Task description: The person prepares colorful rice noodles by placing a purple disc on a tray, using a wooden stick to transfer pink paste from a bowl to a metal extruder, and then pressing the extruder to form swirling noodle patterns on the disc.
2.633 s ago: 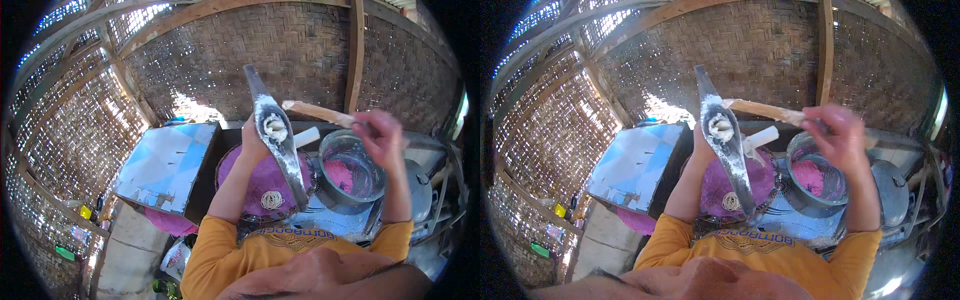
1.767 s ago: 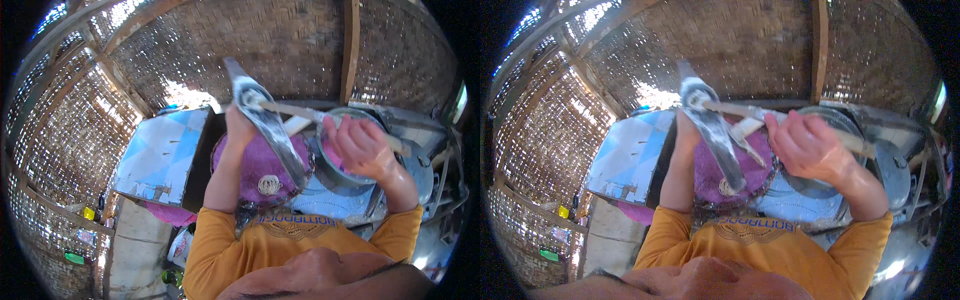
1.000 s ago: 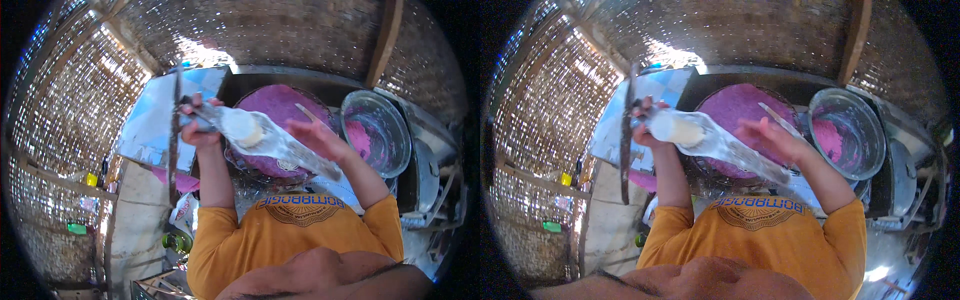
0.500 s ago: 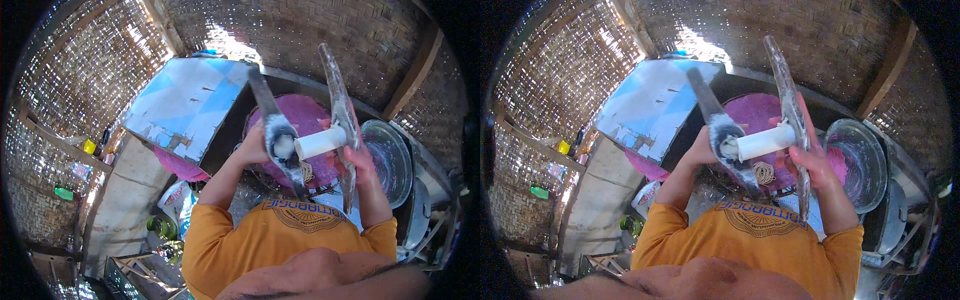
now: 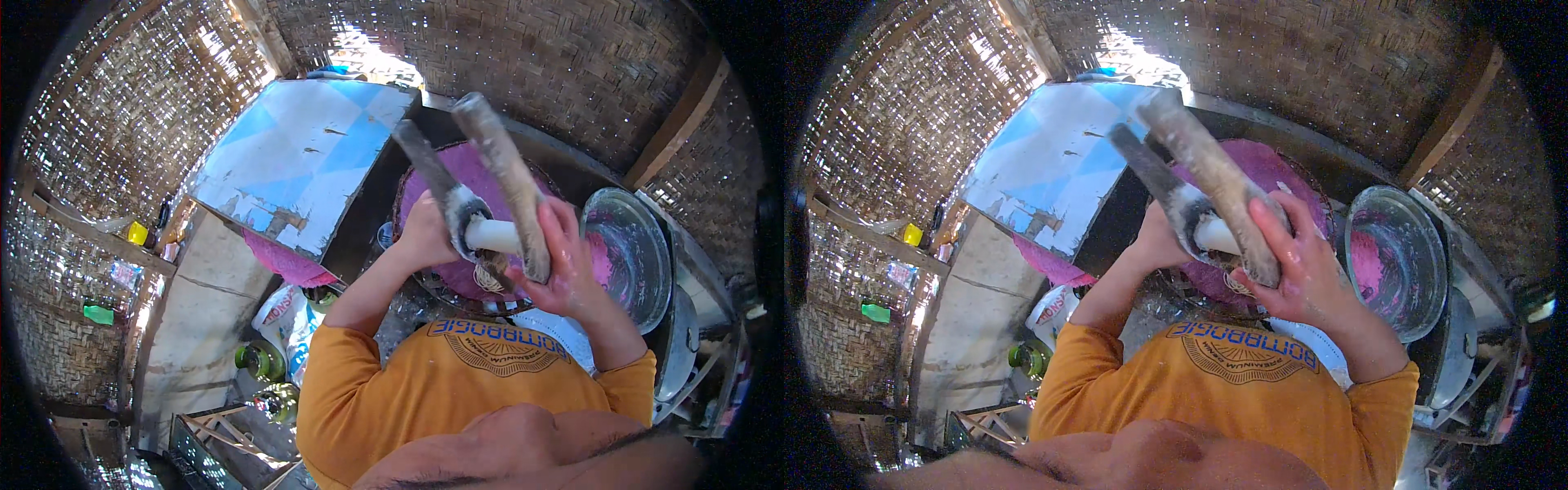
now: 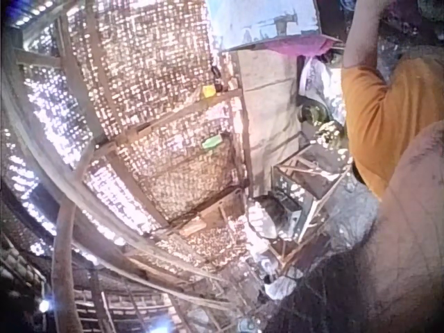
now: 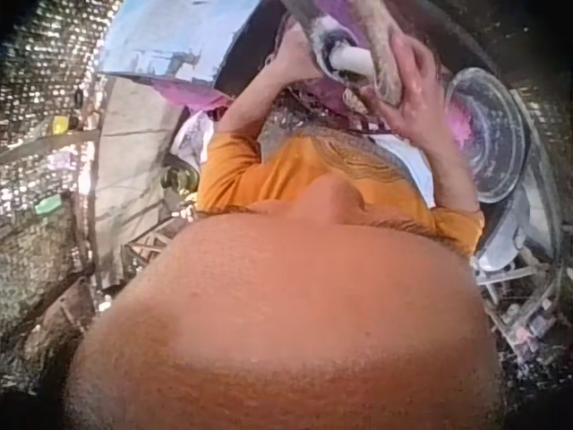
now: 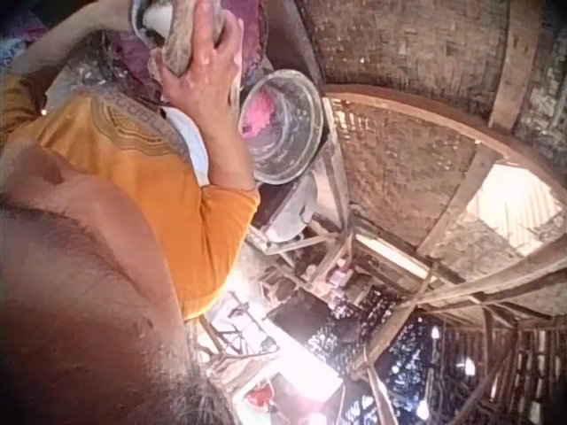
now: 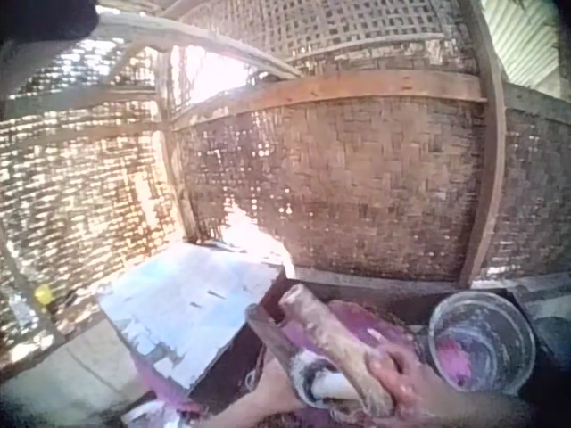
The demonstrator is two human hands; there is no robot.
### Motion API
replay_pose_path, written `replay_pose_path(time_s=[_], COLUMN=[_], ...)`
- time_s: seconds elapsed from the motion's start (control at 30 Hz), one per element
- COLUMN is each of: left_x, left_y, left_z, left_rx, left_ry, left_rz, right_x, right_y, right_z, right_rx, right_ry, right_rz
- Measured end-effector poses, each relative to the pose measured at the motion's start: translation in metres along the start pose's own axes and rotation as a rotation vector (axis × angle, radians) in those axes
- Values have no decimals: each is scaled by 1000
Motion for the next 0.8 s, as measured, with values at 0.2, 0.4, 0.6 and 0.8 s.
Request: replay_pose_path(time_s=[0.2, 0.4, 0.6, 0.8], left_x=[8, 4, 5, -27], left_y=[16, 32, 50, 9], left_z=[-8, -16, -57, -74], left_rx=[-90, 24, 308, 1803], left_ry=[98, -20, -473, -46], left_rz=[83, 84, -21, 20], right_x=[4, 11, 46, 77], right_y=[19, 52, 88, 95], right_z=[-3, 16, 95, 77], right_rx=[-37, -47, -890, -1540], right_ry=[-23, 114, 676, 1005], right_rz=[-34, -39, -468, -659])
Point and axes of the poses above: each hand's wrist, its own x-axis away from the middle knuckle, its own y-axis out of the palm, z = x × y, the point moved 7 cm from there along -x, towards the middle knuckle, and after that the axes turned 4 degrees about x, right-handed, at the moved point
